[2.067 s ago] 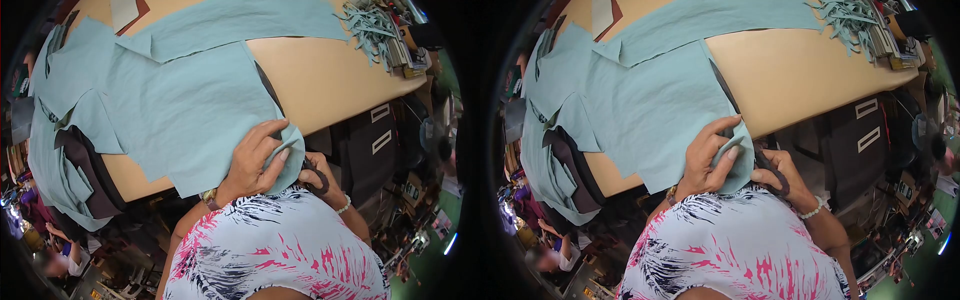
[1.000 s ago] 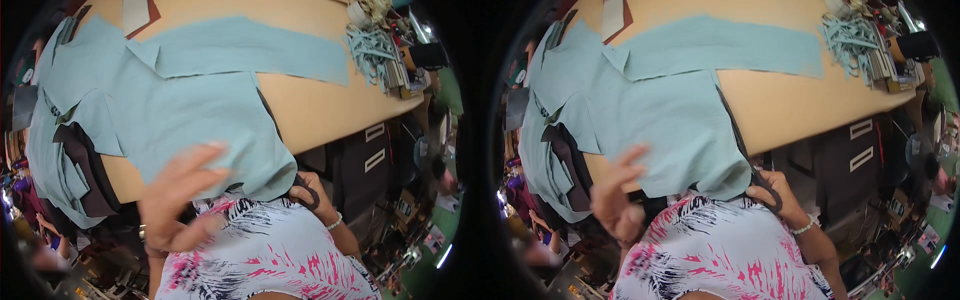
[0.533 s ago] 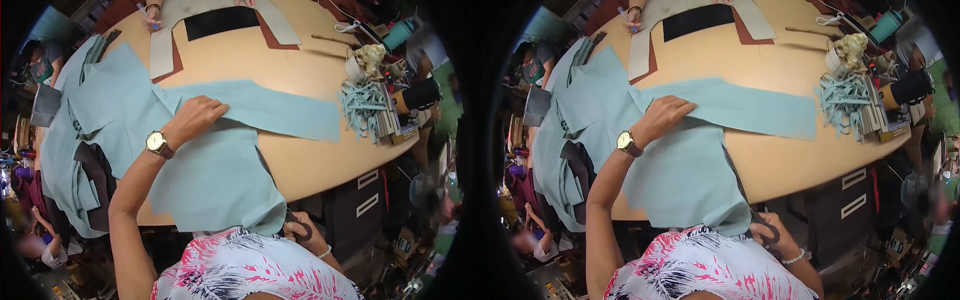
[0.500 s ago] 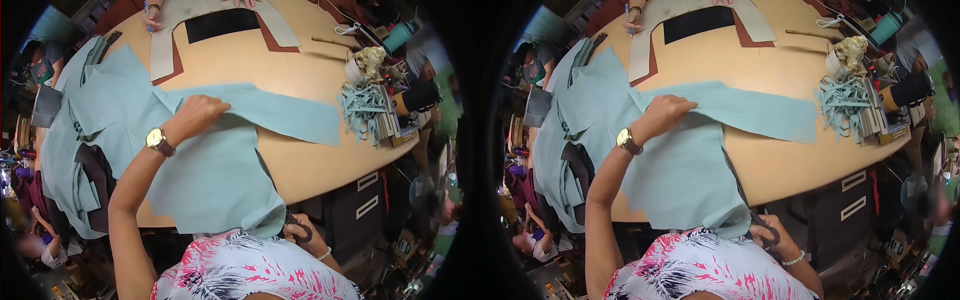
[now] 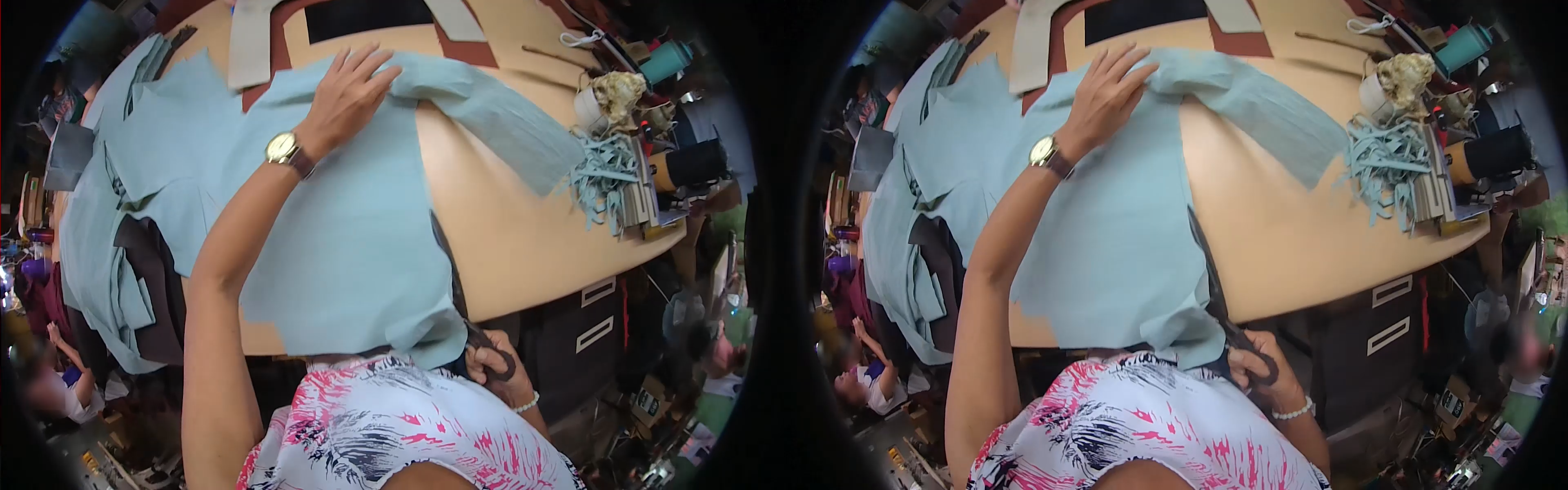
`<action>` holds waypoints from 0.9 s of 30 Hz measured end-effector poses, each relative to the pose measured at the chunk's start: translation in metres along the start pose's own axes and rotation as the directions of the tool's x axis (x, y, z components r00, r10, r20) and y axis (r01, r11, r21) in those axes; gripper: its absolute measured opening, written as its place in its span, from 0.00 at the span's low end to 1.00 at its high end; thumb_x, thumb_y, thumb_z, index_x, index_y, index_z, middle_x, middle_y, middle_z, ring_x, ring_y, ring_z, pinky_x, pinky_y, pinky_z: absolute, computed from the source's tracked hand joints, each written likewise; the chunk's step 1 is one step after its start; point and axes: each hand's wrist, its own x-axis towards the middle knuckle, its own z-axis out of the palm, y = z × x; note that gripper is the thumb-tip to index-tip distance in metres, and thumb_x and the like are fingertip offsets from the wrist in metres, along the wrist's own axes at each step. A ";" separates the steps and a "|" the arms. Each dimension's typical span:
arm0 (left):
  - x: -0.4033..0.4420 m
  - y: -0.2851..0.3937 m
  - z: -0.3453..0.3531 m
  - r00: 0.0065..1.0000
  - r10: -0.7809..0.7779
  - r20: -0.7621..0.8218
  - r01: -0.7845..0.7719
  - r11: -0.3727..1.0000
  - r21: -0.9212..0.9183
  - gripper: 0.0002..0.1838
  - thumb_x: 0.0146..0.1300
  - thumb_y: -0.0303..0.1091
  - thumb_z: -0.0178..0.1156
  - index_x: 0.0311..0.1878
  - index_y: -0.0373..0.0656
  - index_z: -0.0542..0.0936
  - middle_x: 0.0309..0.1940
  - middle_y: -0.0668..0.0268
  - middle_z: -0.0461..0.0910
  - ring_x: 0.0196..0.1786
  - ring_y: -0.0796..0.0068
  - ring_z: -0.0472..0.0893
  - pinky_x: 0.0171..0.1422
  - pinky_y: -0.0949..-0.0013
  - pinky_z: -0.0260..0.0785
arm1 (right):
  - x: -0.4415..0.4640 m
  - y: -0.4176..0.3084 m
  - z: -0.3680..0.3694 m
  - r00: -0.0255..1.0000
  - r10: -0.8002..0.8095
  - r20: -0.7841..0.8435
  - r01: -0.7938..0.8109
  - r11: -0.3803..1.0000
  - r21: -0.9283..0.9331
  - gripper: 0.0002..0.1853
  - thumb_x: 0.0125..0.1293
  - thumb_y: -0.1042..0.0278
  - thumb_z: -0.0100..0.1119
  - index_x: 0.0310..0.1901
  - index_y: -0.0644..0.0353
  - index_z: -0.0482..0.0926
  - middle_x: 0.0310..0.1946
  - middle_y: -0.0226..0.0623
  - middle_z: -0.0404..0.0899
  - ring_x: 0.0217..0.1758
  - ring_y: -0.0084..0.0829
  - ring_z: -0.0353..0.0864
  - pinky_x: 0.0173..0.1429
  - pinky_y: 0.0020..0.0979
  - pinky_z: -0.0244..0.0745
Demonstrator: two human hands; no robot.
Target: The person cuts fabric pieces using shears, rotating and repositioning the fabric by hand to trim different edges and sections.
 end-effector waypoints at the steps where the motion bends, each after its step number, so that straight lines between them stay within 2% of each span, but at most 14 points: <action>1: -0.023 0.010 -0.007 0.997 -0.042 0.058 0.049 0.990 -0.129 0.22 0.57 0.33 0.57 0.57 0.48 0.70 0.61 0.63 0.66 0.66 0.61 0.61 0.67 0.51 0.53 | 0.002 0.002 -0.002 1.000 -0.020 0.024 0.019 1.000 0.008 0.13 0.56 0.63 0.58 0.25 0.64 0.69 0.12 0.29 0.65 0.13 0.17 0.63 0.18 0.19 0.57; 2: -0.045 0.021 -0.014 0.989 -0.081 0.121 0.110 0.961 -0.254 0.23 0.58 0.35 0.58 0.58 0.48 0.69 0.62 0.63 0.65 0.67 0.61 0.60 0.68 0.51 0.52 | 0.002 0.004 -0.006 0.998 -0.036 0.047 0.035 0.999 0.016 0.11 0.58 0.66 0.56 0.25 0.63 0.69 0.12 0.29 0.67 0.13 0.16 0.64 0.17 0.19 0.59; 3: -0.065 0.031 -0.021 0.964 -0.133 0.231 0.188 0.953 -0.237 0.26 0.58 0.45 0.58 0.59 0.47 0.69 0.64 0.59 0.62 0.68 0.58 0.58 0.69 0.52 0.49 | 0.003 0.005 -0.007 0.998 -0.035 0.061 0.033 0.999 0.032 0.11 0.58 0.66 0.56 0.25 0.63 0.68 0.12 0.29 0.67 0.13 0.16 0.64 0.18 0.19 0.59; 5: -0.091 0.048 -0.036 0.907 -0.286 0.310 0.339 0.931 -0.133 0.29 0.58 0.50 0.56 0.59 0.46 0.69 0.65 0.57 0.60 0.68 0.57 0.57 0.70 0.53 0.46 | 0.000 0.006 -0.010 0.999 -0.006 0.051 0.005 1.000 0.018 0.11 0.57 0.66 0.57 0.25 0.63 0.68 0.12 0.28 0.67 0.13 0.16 0.64 0.18 0.19 0.58; 7: -0.107 0.062 -0.052 0.890 -0.365 0.273 0.391 0.919 -0.045 0.32 0.56 0.56 0.55 0.57 0.42 0.71 0.62 0.52 0.63 0.64 0.54 0.62 0.69 0.53 0.48 | -0.005 0.007 -0.011 0.998 0.017 0.054 -0.016 1.000 -0.006 0.12 0.56 0.66 0.58 0.25 0.63 0.69 0.12 0.29 0.67 0.12 0.16 0.64 0.18 0.19 0.58; 10: -0.107 0.094 -0.091 0.790 -0.480 0.380 0.505 0.862 0.040 0.30 0.56 0.55 0.56 0.53 0.40 0.74 0.54 0.53 0.71 0.56 0.55 0.70 0.62 0.54 0.55 | -0.019 0.008 -0.017 0.997 0.071 0.028 -0.069 0.995 -0.079 0.12 0.56 0.65 0.59 0.24 0.63 0.69 0.11 0.29 0.67 0.12 0.16 0.65 0.17 0.19 0.57; 11: -0.106 0.102 -0.095 0.810 -0.456 0.369 0.430 0.889 0.156 0.22 0.57 0.49 0.57 0.43 0.39 0.78 0.40 0.59 0.76 0.43 0.60 0.73 0.53 0.60 0.61 | -0.024 0.009 -0.020 0.996 0.083 0.017 -0.081 0.991 -0.107 0.12 0.55 0.66 0.60 0.23 0.63 0.70 0.11 0.29 0.68 0.12 0.16 0.65 0.17 0.18 0.57; 14: -0.088 0.103 -0.085 0.880 -0.310 0.359 0.309 0.949 0.062 0.13 0.55 0.41 0.58 0.36 0.41 0.78 0.31 0.63 0.74 0.38 0.65 0.73 0.46 0.63 0.63 | -0.032 0.009 -0.026 0.995 0.097 0.024 -0.095 0.992 -0.083 0.12 0.55 0.66 0.61 0.24 0.64 0.70 0.11 0.29 0.68 0.12 0.16 0.65 0.17 0.18 0.57; 16: -0.066 0.088 -0.058 0.974 -0.071 0.217 0.089 0.993 -0.073 0.09 0.51 0.31 0.57 0.37 0.41 0.76 0.31 0.64 0.72 0.37 0.65 0.73 0.42 0.63 0.64 | -0.033 0.006 -0.024 0.995 0.105 0.003 -0.104 0.988 -0.110 0.12 0.55 0.65 0.61 0.24 0.63 0.70 0.11 0.27 0.67 0.12 0.15 0.65 0.16 0.18 0.56; 18: -0.039 0.072 -0.029 0.937 -0.104 0.332 0.212 0.927 -0.310 0.13 0.53 0.28 0.55 0.44 0.41 0.76 0.37 0.62 0.72 0.40 0.61 0.75 0.42 0.60 0.67 | -0.033 0.005 -0.024 0.994 0.109 -0.007 -0.109 0.986 -0.124 0.12 0.55 0.65 0.61 0.23 0.63 0.70 0.11 0.27 0.67 0.12 0.15 0.64 0.16 0.18 0.55; 20: -0.017 0.046 0.006 0.962 -0.176 0.208 0.240 0.908 -0.343 0.16 0.54 0.29 0.55 0.48 0.44 0.76 0.38 0.58 0.76 0.40 0.59 0.77 0.41 0.58 0.69 | -0.034 0.003 -0.020 0.995 0.102 -0.004 -0.102 0.986 -0.128 0.12 0.55 0.65 0.61 0.24 0.63 0.69 0.11 0.27 0.67 0.13 0.14 0.64 0.17 0.18 0.55; 22: 0.014 0.017 0.028 0.906 -0.179 0.383 0.319 0.884 -0.342 0.16 0.55 0.33 0.56 0.49 0.45 0.77 0.37 0.55 0.79 0.39 0.57 0.79 0.43 0.59 0.71 | -0.033 0.005 -0.022 0.995 0.100 -0.009 -0.101 0.987 -0.125 0.12 0.56 0.65 0.60 0.24 0.62 0.69 0.11 0.27 0.67 0.13 0.14 0.64 0.18 0.17 0.55; 24: 0.042 0.003 0.028 0.747 -0.328 0.579 0.559 0.781 -0.279 0.17 0.56 0.37 0.55 0.48 0.44 0.77 0.30 0.55 0.81 0.38 0.54 0.79 0.46 0.56 0.70 | -0.032 0.005 -0.023 0.995 0.103 0.014 -0.101 0.988 -0.121 0.12 0.56 0.64 0.60 0.25 0.62 0.69 0.12 0.27 0.68 0.13 0.14 0.63 0.18 0.17 0.55; 27: 0.051 -0.008 0.049 0.826 -0.432 0.362 0.471 0.882 -0.021 0.18 0.55 0.41 0.55 0.48 0.47 0.78 0.30 0.54 0.81 0.37 0.56 0.80 0.48 0.59 0.70 | -0.029 0.004 -0.021 0.995 0.103 0.015 -0.101 0.989 -0.111 0.12 0.56 0.65 0.60 0.24 0.62 0.69 0.11 0.27 0.68 0.13 0.15 0.63 0.18 0.18 0.55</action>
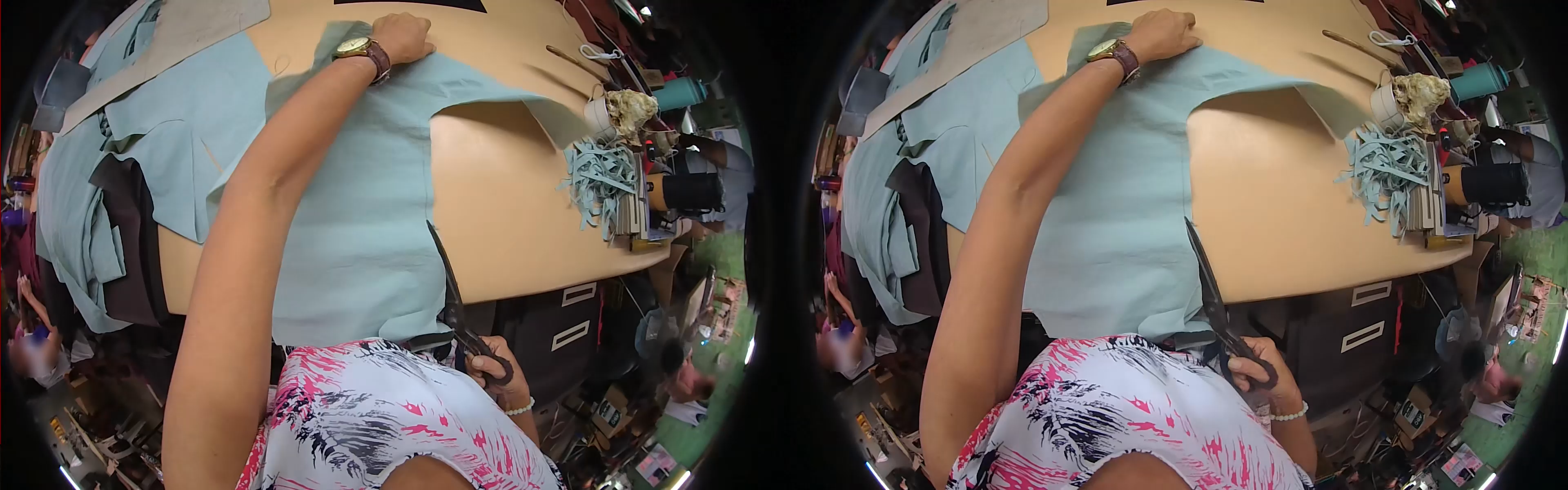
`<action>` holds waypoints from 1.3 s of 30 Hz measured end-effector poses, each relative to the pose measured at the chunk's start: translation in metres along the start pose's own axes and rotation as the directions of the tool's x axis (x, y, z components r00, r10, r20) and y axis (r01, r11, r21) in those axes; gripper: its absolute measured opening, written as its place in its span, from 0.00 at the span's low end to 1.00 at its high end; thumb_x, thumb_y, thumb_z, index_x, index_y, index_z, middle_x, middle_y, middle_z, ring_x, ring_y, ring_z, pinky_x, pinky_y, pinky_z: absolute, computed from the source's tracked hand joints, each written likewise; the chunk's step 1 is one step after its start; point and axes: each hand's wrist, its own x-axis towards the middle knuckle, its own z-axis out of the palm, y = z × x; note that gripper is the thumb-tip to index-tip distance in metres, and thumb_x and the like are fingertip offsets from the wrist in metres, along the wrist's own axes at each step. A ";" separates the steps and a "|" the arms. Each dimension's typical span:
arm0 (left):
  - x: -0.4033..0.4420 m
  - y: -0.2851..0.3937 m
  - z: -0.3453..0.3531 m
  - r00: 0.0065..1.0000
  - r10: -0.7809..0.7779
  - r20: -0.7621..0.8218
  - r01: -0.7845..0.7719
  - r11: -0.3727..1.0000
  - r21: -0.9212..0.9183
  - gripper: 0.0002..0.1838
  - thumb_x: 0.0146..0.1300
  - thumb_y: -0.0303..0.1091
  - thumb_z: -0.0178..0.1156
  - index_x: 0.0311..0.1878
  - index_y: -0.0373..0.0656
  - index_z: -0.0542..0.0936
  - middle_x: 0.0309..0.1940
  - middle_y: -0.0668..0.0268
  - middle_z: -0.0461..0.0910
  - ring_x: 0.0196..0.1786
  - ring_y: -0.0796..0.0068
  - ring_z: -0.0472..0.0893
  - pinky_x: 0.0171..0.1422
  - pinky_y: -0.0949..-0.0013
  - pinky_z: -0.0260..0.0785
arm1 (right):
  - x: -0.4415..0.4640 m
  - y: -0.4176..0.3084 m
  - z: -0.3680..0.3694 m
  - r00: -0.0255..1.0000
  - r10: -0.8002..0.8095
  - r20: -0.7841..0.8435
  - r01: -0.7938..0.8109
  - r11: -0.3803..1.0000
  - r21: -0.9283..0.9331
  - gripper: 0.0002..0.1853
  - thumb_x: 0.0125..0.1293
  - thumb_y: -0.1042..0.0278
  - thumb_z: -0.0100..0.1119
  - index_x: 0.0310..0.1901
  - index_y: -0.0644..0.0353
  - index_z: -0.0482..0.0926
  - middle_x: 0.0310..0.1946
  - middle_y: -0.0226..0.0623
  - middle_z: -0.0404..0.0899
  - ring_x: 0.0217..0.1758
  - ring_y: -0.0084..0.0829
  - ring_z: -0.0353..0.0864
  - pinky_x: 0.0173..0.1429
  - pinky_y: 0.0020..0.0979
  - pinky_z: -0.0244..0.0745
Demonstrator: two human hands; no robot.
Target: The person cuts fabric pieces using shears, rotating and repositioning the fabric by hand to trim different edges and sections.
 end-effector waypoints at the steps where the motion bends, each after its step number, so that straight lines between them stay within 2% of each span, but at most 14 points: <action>1: -0.001 0.000 0.003 0.998 -0.051 -0.019 0.050 0.995 -0.081 0.19 0.56 0.43 0.55 0.50 0.48 0.77 0.33 0.54 0.80 0.40 0.56 0.80 0.50 0.59 0.69 | 0.000 -0.001 0.001 1.000 0.004 -0.004 -0.004 1.000 -0.004 0.12 0.56 0.65 0.60 0.24 0.62 0.70 0.11 0.27 0.68 0.13 0.15 0.63 0.18 0.18 0.55; 3: -0.004 0.003 0.007 0.987 -0.154 -0.045 0.138 0.960 -0.242 0.22 0.57 0.46 0.55 0.55 0.50 0.74 0.40 0.56 0.80 0.46 0.58 0.78 0.53 0.61 0.68 | 0.002 -0.002 0.001 1.000 0.009 -0.013 -0.010 1.000 -0.009 0.11 0.56 0.66 0.60 0.24 0.62 0.70 0.11 0.28 0.68 0.13 0.15 0.63 0.18 0.18 0.54; 6: -0.042 0.001 0.006 0.929 0.258 -0.267 -0.352 0.838 -0.417 0.24 0.63 0.49 0.48 0.59 0.51 0.70 0.55 0.56 0.72 0.60 0.59 0.69 0.63 0.58 0.59 | 0.003 -0.003 0.002 1.000 0.008 0.004 -0.008 1.000 -0.009 0.11 0.56 0.66 0.60 0.25 0.62 0.70 0.11 0.28 0.68 0.13 0.15 0.63 0.18 0.18 0.54; 9: -0.081 -0.009 0.023 0.921 0.387 -0.029 -0.388 0.917 -0.091 0.25 0.65 0.52 0.44 0.63 0.54 0.66 0.66 0.60 0.59 0.69 0.60 0.56 0.70 0.56 0.48 | 0.004 -0.002 -0.001 1.000 0.003 0.004 -0.003 1.000 0.016 0.11 0.56 0.67 0.60 0.25 0.63 0.70 0.12 0.28 0.68 0.13 0.15 0.63 0.18 0.18 0.54; 10: -0.090 -0.011 0.010 0.954 0.294 0.055 -0.287 0.952 -0.106 0.26 0.67 0.53 0.41 0.64 0.54 0.65 0.68 0.61 0.54 0.71 0.58 0.51 0.72 0.52 0.43 | 0.004 -0.001 -0.001 1.000 0.004 0.010 -0.004 1.000 0.014 0.11 0.56 0.67 0.60 0.25 0.63 0.70 0.12 0.28 0.68 0.13 0.15 0.63 0.17 0.18 0.54; 13: -0.108 -0.027 0.003 0.995 0.052 -0.085 -0.037 0.984 0.177 0.24 0.65 0.49 0.47 0.62 0.51 0.68 0.65 0.60 0.60 0.69 0.57 0.56 0.70 0.55 0.49 | 0.006 -0.003 -0.001 1.000 0.014 0.014 -0.014 1.000 0.006 0.11 0.56 0.67 0.60 0.25 0.63 0.70 0.12 0.27 0.68 0.13 0.14 0.64 0.17 0.18 0.55; 16: -0.125 -0.030 -0.022 0.973 0.049 -0.227 -0.018 0.990 0.138 0.25 0.59 0.37 0.56 0.61 0.49 0.66 0.64 0.53 0.60 0.67 0.57 0.57 0.70 0.51 0.45 | 0.010 -0.004 -0.002 1.000 0.011 0.018 -0.011 1.000 -0.009 0.11 0.56 0.66 0.61 0.25 0.62 0.69 0.12 0.27 0.68 0.13 0.14 0.64 0.17 0.17 0.56; 19: -0.163 -0.009 -0.040 0.958 0.121 -0.261 -0.157 0.980 -0.122 0.21 0.61 0.42 0.55 0.57 0.47 0.72 0.61 0.58 0.66 0.64 0.56 0.64 0.66 0.58 0.57 | 0.009 -0.006 -0.002 1.000 0.015 0.004 -0.015 0.998 -0.059 0.11 0.56 0.66 0.61 0.25 0.62 0.69 0.13 0.27 0.68 0.13 0.14 0.64 0.17 0.17 0.56; 21: -0.204 0.028 -0.048 0.977 0.120 -0.177 -0.156 0.966 -0.208 0.21 0.56 0.36 0.61 0.53 0.43 0.74 0.56 0.57 0.71 0.59 0.55 0.70 0.62 0.60 0.63 | 0.009 -0.005 0.000 1.000 0.009 -0.006 -0.009 0.998 -0.059 0.11 0.55 0.68 0.61 0.25 0.62 0.69 0.13 0.27 0.68 0.13 0.14 0.64 0.17 0.17 0.56; 23: -0.242 0.062 -0.056 0.987 0.154 -0.048 -0.162 0.944 -0.289 0.21 0.55 0.38 0.61 0.52 0.42 0.74 0.54 0.56 0.72 0.58 0.56 0.71 0.61 0.58 0.63 | 0.006 -0.005 0.001 1.000 0.014 -0.024 -0.016 0.996 -0.083 0.11 0.55 0.68 0.62 0.25 0.62 0.69 0.13 0.27 0.68 0.13 0.14 0.64 0.17 0.17 0.56; 26: -0.273 0.096 -0.060 0.991 0.135 -0.012 -0.131 0.930 -0.344 0.22 0.52 0.38 0.63 0.51 0.41 0.75 0.52 0.57 0.73 0.57 0.58 0.71 0.61 0.56 0.63 | 0.003 -0.005 0.001 0.998 0.016 -0.053 -0.024 0.989 -0.149 0.11 0.55 0.69 0.62 0.25 0.62 0.69 0.13 0.27 0.68 0.13 0.14 0.64 0.17 0.17 0.56; 29: -0.280 0.108 -0.053 0.994 0.079 -0.076 -0.098 0.947 -0.304 0.21 0.52 0.36 0.63 0.50 0.41 0.75 0.51 0.59 0.74 0.57 0.59 0.72 0.59 0.55 0.64 | 0.001 -0.007 -0.004 0.999 0.017 -0.028 -0.023 0.974 -0.225 0.12 0.53 0.66 0.63 0.25 0.63 0.69 0.13 0.28 0.69 0.14 0.15 0.66 0.18 0.17 0.57; 32: -0.279 0.108 -0.039 0.987 0.118 -0.112 -0.139 0.967 -0.211 0.19 0.52 0.31 0.60 0.50 0.41 0.76 0.51 0.60 0.75 0.56 0.60 0.73 0.59 0.56 0.65 | 0.003 -0.007 -0.010 0.999 -0.011 0.035 0.016 0.989 -0.147 0.15 0.50 0.61 0.64 0.24 0.63 0.69 0.13 0.29 0.69 0.15 0.16 0.67 0.19 0.17 0.58; 39: -0.281 0.110 -0.038 0.981 0.129 -0.147 -0.158 0.965 -0.209 0.20 0.50 0.27 0.54 0.49 0.42 0.76 0.50 0.62 0.76 0.54 0.62 0.74 0.55 0.57 0.68 | 0.014 -0.022 -0.009 1.000 -0.001 0.006 0.002 0.979 -0.206 0.19 0.45 0.56 0.67 0.26 0.63 0.71 0.16 0.28 0.70 0.16 0.17 0.68 0.19 0.18 0.59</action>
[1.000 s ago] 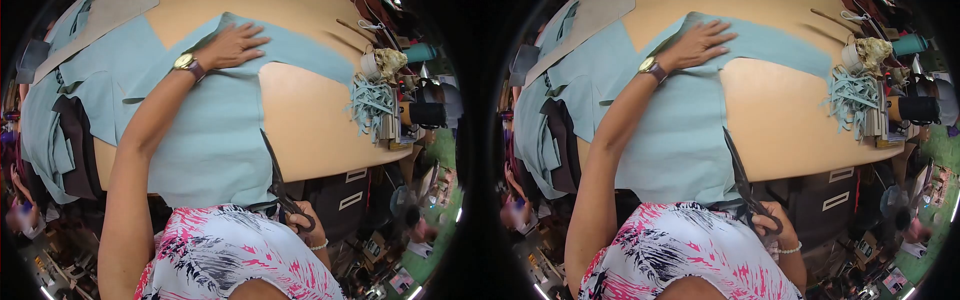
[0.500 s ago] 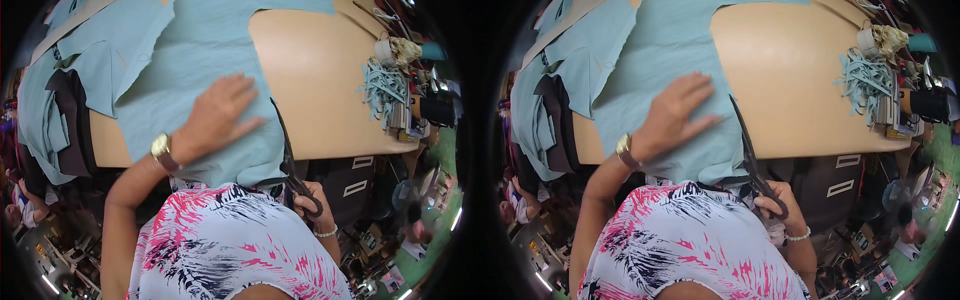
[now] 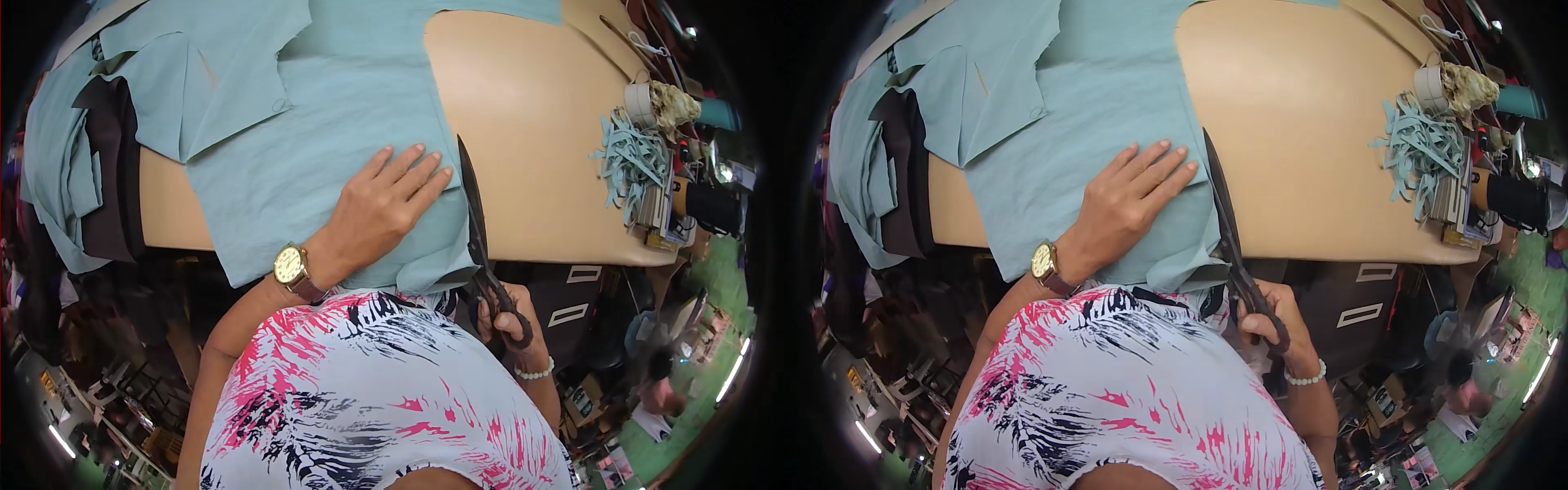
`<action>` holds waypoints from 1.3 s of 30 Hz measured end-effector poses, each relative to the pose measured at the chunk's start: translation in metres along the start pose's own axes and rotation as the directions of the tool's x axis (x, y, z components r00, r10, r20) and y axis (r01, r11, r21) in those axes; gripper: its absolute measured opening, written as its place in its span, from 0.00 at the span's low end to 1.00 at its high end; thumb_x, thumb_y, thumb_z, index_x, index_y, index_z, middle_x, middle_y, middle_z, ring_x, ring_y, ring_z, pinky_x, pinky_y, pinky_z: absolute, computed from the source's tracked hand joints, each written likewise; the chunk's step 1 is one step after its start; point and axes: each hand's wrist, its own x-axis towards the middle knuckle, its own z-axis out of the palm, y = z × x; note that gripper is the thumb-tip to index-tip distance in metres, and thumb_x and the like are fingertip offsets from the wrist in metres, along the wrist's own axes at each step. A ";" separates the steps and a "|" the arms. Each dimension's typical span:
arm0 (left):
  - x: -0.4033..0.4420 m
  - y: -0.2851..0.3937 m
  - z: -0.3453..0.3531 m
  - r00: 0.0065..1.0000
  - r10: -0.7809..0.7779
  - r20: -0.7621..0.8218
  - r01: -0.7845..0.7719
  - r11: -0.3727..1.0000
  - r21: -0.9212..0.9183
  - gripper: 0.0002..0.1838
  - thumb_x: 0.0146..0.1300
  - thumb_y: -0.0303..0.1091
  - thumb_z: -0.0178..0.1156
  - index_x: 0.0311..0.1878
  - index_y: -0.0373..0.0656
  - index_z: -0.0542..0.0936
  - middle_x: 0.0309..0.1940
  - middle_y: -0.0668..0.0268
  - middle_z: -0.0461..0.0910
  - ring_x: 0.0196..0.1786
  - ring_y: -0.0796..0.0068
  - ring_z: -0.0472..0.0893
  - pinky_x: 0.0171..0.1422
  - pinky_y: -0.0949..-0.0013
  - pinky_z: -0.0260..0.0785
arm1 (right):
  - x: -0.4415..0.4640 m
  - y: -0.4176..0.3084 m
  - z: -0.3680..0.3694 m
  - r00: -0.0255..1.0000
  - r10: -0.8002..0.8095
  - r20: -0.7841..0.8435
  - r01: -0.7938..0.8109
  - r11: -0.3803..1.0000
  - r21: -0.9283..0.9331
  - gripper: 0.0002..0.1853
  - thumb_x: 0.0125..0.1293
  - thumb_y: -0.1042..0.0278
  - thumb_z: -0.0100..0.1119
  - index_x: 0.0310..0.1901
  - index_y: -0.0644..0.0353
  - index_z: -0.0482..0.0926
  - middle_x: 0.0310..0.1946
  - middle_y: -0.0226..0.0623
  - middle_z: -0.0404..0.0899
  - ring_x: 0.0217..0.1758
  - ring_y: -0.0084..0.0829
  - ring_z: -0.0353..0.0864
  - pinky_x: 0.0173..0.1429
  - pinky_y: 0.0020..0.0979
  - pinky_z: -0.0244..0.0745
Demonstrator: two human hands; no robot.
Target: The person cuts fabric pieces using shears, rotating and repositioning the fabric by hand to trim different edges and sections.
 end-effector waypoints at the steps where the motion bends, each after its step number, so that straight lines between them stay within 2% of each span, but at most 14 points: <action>1: 0.000 0.001 -0.002 1.000 0.007 -0.001 -0.007 1.000 0.003 0.20 0.50 0.27 0.54 0.49 0.42 0.76 0.50 0.62 0.76 0.54 0.63 0.74 0.54 0.57 0.69 | 0.002 -0.003 0.002 1.000 0.009 -0.006 -0.009 1.000 -0.019 0.20 0.44 0.56 0.68 0.26 0.63 0.71 0.16 0.28 0.70 0.16 0.17 0.68 0.20 0.18 0.60; 8: -0.003 0.001 -0.007 1.000 0.018 0.012 -0.018 1.000 -0.009 0.19 0.50 0.28 0.54 0.49 0.43 0.76 0.52 0.62 0.75 0.54 0.63 0.74 0.54 0.58 0.69 | 0.012 -0.015 0.009 0.998 0.064 -0.011 -0.065 0.995 -0.080 0.22 0.39 0.56 0.73 0.27 0.62 0.71 0.19 0.25 0.70 0.23 0.15 0.68 0.27 0.17 0.61; 14: -0.007 -0.003 -0.010 0.999 0.036 0.007 -0.035 0.999 -0.036 0.18 0.51 0.29 0.54 0.48 0.44 0.77 0.52 0.63 0.75 0.54 0.64 0.74 0.54 0.59 0.69 | 0.018 -0.019 0.012 0.998 0.067 0.008 -0.066 0.988 -0.139 0.24 0.38 0.53 0.73 0.27 0.62 0.72 0.19 0.25 0.69 0.23 0.15 0.68 0.27 0.18 0.61; 23: -0.010 -0.004 -0.014 0.999 0.041 0.022 -0.039 0.998 -0.050 0.18 0.52 0.30 0.54 0.48 0.44 0.77 0.52 0.63 0.75 0.54 0.64 0.74 0.54 0.59 0.69 | 0.019 -0.012 0.016 0.997 0.046 0.061 -0.051 0.995 0.081 0.28 0.39 0.48 0.72 0.27 0.65 0.69 0.17 0.29 0.67 0.18 0.21 0.68 0.24 0.21 0.64; 29: -0.011 -0.003 -0.012 0.999 0.033 0.033 -0.032 0.998 -0.051 0.18 0.52 0.30 0.54 0.49 0.44 0.77 0.52 0.63 0.74 0.55 0.63 0.74 0.55 0.59 0.69 | 0.020 -0.007 0.024 0.999 0.026 0.036 -0.031 0.987 0.158 0.29 0.39 0.48 0.73 0.28 0.64 0.69 0.17 0.30 0.67 0.18 0.21 0.68 0.23 0.22 0.64; 39: -0.011 -0.002 -0.012 0.998 0.053 0.017 -0.052 0.997 -0.059 0.18 0.52 0.30 0.53 0.49 0.43 0.76 0.52 0.63 0.75 0.54 0.63 0.74 0.54 0.59 0.69 | 0.018 -0.006 0.025 0.999 0.008 0.032 -0.010 0.997 0.077 0.28 0.39 0.50 0.74 0.28 0.64 0.69 0.18 0.29 0.68 0.20 0.19 0.68 0.25 0.20 0.64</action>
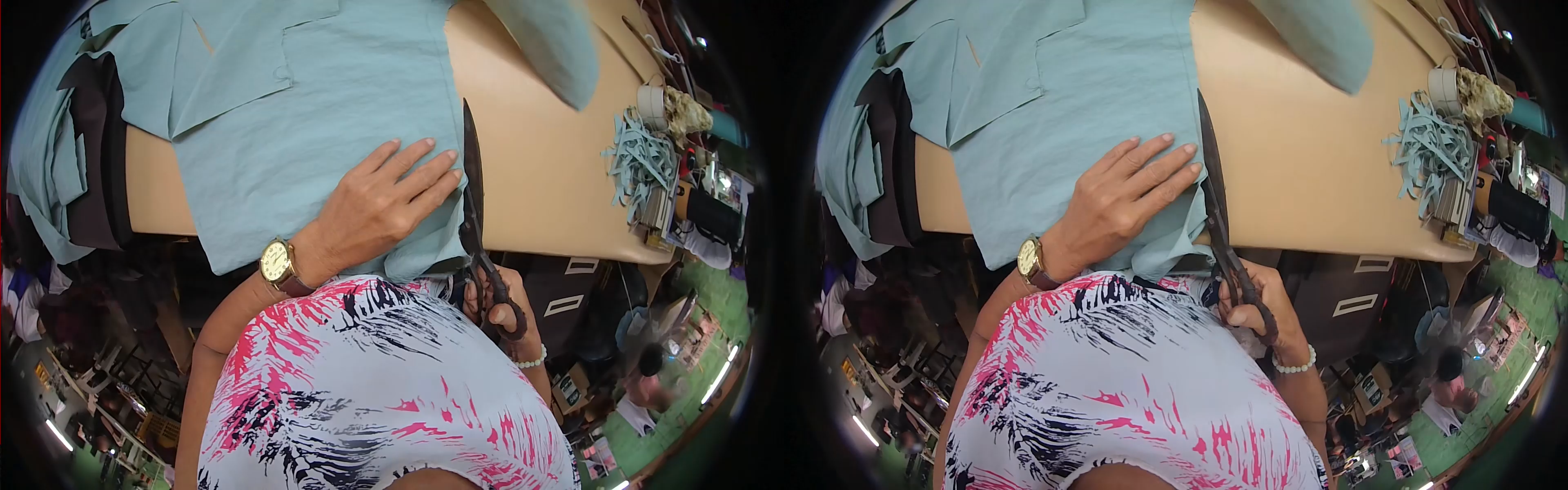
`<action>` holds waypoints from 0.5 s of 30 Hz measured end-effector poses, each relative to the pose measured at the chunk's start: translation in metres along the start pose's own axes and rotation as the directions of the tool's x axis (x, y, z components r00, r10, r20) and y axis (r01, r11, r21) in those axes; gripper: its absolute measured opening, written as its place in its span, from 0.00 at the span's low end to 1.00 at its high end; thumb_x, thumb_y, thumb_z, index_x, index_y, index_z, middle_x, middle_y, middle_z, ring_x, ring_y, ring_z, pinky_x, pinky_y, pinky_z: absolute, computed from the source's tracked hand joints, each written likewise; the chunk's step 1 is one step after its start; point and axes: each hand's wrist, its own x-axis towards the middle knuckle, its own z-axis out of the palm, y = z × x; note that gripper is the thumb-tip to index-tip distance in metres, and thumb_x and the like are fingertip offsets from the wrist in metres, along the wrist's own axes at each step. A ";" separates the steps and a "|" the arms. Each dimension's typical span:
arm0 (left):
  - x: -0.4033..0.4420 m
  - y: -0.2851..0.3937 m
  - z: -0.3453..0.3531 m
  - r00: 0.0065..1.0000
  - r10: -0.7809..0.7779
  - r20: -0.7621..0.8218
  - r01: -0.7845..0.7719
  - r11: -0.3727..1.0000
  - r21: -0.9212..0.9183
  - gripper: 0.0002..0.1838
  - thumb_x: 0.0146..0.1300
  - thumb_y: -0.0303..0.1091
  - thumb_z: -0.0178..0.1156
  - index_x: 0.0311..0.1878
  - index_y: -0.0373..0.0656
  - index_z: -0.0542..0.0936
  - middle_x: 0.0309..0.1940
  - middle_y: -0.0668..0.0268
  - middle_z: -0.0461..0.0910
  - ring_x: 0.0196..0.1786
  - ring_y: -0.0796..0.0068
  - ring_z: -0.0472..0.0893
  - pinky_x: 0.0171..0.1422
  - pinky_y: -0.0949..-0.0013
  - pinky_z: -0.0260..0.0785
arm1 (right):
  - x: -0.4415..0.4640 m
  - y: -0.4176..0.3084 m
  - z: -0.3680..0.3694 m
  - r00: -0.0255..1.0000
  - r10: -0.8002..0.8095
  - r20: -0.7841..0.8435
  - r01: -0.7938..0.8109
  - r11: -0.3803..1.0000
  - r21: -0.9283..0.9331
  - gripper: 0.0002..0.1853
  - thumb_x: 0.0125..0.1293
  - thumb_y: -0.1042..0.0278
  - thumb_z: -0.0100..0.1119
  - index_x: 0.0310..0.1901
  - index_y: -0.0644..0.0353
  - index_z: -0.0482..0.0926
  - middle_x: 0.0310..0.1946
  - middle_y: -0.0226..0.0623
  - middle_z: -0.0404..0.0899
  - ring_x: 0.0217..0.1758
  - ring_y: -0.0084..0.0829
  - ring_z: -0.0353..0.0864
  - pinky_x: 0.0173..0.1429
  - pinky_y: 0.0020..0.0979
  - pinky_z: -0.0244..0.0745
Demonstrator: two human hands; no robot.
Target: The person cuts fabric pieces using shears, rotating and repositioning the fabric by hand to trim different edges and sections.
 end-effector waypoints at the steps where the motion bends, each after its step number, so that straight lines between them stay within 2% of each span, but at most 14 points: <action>1: 0.001 0.000 -0.001 1.000 -0.001 0.000 0.001 1.000 0.001 0.18 0.52 0.30 0.53 0.49 0.43 0.76 0.52 0.63 0.75 0.54 0.63 0.74 0.54 0.59 0.69 | 0.000 0.001 0.001 1.000 -0.004 -0.001 0.004 1.000 0.016 0.28 0.39 0.50 0.74 0.27 0.64 0.69 0.18 0.29 0.68 0.20 0.19 0.68 0.25 0.20 0.63; 15: -0.001 0.000 0.001 1.000 0.019 -0.001 -0.019 1.000 0.001 0.17 0.52 0.30 0.54 0.48 0.43 0.77 0.51 0.64 0.75 0.54 0.63 0.74 0.54 0.59 0.69 | -0.006 0.005 0.001 0.999 0.007 -0.042 -0.007 1.000 0.003 0.30 0.38 0.45 0.74 0.26 0.63 0.69 0.17 0.27 0.67 0.18 0.18 0.66 0.23 0.19 0.61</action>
